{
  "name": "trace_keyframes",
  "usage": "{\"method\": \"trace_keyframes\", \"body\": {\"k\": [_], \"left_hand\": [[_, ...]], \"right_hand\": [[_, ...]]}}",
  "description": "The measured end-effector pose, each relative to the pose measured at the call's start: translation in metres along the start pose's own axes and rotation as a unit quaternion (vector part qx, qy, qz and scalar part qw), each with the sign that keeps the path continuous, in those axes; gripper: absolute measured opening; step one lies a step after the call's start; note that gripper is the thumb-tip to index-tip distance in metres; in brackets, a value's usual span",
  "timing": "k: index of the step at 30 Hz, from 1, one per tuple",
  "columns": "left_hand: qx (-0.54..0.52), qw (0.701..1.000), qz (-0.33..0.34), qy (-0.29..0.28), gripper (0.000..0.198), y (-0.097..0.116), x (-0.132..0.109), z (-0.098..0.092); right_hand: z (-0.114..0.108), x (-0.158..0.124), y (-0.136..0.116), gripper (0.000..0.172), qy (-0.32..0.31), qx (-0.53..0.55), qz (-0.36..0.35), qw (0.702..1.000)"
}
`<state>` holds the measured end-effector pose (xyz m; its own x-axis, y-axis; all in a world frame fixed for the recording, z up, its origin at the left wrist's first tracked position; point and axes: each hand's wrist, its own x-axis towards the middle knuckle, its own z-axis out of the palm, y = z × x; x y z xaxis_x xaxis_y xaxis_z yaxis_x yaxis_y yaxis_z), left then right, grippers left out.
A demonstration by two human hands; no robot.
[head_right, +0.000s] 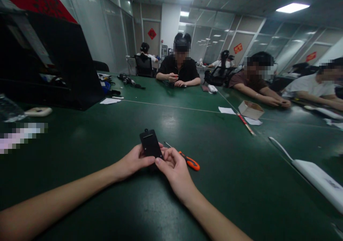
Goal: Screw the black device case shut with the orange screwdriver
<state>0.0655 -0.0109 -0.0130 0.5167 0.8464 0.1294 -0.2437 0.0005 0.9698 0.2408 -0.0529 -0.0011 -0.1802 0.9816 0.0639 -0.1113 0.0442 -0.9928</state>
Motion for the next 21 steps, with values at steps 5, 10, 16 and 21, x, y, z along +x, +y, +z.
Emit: {"method": "trace_keyframes", "body": {"k": [5, 10, 16, 21], "left_hand": [[0.079, 0.997, 0.018, 0.002, 0.048, 0.0007, -0.0028, -0.0005], [0.078, 0.997, 0.010, 0.014, 0.050, -0.0037, -0.0017, -0.0017], [0.011, 0.997, 0.011, -0.077, 0.060, -0.0016, -0.0039, 0.0017], [0.009, 0.996, 0.006, -0.091, 0.047, 0.0014, -0.0073, 0.0044]], "right_hand": [[-0.0045, 0.0020, -0.0044, 0.045, -0.056, -0.055, 0.010, 0.997], [-0.0076, 0.0046, -0.0014, 0.043, -0.079, -0.052, 0.037, 0.995], [-0.0042, 0.0017, 0.0029, 0.044, -0.023, -0.033, 0.012, 0.999], [-0.0047, 0.0029, -0.0008, 0.044, -0.043, -0.024, 0.016, 0.999]]}}
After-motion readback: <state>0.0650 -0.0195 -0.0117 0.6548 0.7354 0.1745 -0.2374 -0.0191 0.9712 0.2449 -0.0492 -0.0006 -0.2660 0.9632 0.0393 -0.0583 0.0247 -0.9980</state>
